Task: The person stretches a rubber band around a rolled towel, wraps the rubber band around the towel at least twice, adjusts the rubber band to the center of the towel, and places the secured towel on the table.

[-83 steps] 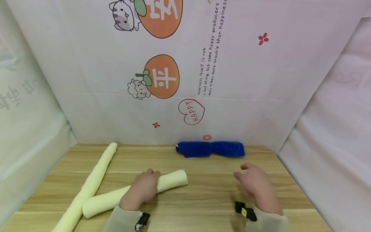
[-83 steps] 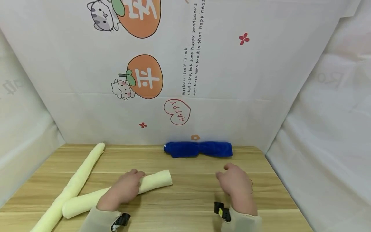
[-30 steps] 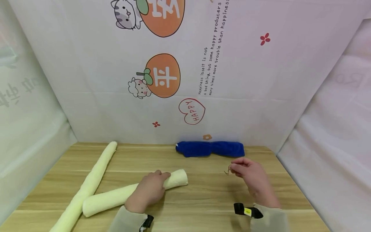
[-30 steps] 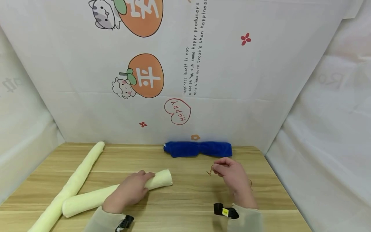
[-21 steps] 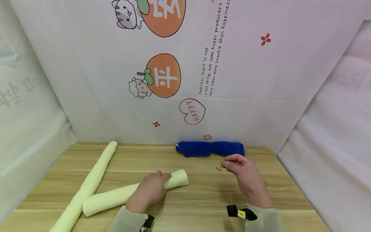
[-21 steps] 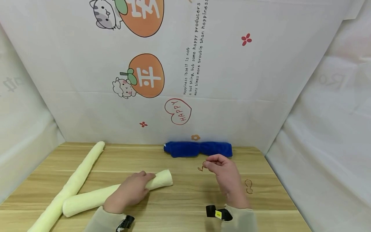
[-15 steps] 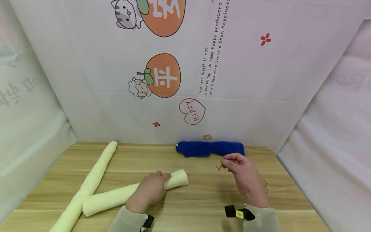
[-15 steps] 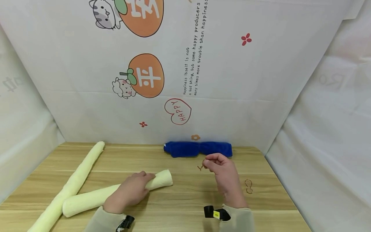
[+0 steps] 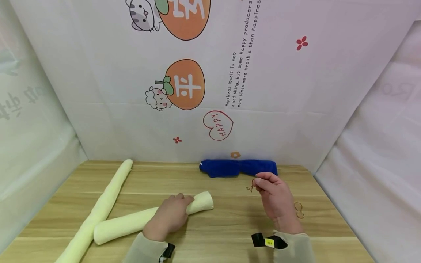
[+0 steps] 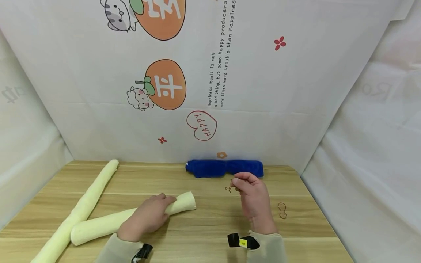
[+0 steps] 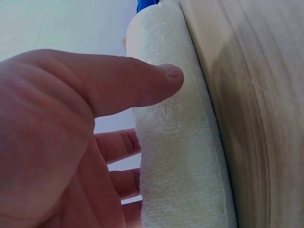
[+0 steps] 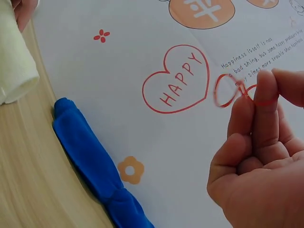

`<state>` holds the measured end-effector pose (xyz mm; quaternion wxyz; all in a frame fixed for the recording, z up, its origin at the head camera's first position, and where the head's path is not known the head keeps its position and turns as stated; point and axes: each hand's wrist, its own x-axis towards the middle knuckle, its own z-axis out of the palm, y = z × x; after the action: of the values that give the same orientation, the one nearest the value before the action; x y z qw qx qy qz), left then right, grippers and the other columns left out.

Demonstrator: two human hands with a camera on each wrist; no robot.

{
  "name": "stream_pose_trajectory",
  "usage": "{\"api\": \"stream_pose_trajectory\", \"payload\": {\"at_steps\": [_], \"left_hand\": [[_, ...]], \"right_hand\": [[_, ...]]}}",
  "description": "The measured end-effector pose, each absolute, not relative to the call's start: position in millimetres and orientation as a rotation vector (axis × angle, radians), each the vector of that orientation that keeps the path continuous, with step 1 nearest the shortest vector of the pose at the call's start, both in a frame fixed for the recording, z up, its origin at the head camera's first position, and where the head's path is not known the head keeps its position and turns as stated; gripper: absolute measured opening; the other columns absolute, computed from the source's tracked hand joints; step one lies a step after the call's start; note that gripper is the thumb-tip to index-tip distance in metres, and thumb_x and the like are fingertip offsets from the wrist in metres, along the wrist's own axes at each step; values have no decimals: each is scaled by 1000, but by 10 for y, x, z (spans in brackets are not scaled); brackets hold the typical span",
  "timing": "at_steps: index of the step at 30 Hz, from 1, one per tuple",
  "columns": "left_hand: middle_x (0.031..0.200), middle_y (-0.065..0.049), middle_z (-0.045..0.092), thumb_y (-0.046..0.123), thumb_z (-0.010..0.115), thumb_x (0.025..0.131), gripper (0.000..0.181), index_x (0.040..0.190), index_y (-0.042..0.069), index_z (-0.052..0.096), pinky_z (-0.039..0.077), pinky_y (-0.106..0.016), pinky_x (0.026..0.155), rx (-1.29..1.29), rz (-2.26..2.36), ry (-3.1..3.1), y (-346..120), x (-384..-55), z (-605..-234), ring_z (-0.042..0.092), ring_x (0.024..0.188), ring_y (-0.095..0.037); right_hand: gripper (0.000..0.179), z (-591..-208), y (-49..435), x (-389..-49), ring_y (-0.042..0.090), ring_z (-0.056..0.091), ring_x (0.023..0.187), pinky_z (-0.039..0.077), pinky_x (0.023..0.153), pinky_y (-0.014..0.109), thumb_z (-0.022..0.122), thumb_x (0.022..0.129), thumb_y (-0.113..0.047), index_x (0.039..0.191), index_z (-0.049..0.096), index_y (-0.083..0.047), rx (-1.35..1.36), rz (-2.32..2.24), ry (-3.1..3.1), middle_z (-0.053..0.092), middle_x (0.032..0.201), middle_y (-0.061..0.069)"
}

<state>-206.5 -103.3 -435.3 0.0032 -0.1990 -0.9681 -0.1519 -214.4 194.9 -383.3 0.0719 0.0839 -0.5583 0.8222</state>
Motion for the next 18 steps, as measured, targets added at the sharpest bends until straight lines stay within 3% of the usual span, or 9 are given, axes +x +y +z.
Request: {"api": "stream_pose_trajectory", "payload": {"at_steps": [11, 18], "left_hand": [[108, -10, 57, 4, 60, 80, 45, 125, 11, 58, 43, -49, 81, -620, -475, -3045, -1035, -2066, -4358, 52, 97, -31], [110, -10, 57, 4, 61, 81, 46, 127, 12, 57, 42, -50, 84, -613, -475, -3058, -1039, -2070, -4370, 51, 100, -32]], "right_hand": [[7, -3876, 1927, -2182, 19, 62, 78, 49, 67, 28, 63, 88, -2, 88, 61, -9, 247, 2561, -1668, 65, 82, 6], [4, -3864, 1911, -2191, 18, 61, 77, 49, 65, 27, 65, 87, -5, 87, 61, -7, 184, 2529, -1751, 66, 83, 7]]}}
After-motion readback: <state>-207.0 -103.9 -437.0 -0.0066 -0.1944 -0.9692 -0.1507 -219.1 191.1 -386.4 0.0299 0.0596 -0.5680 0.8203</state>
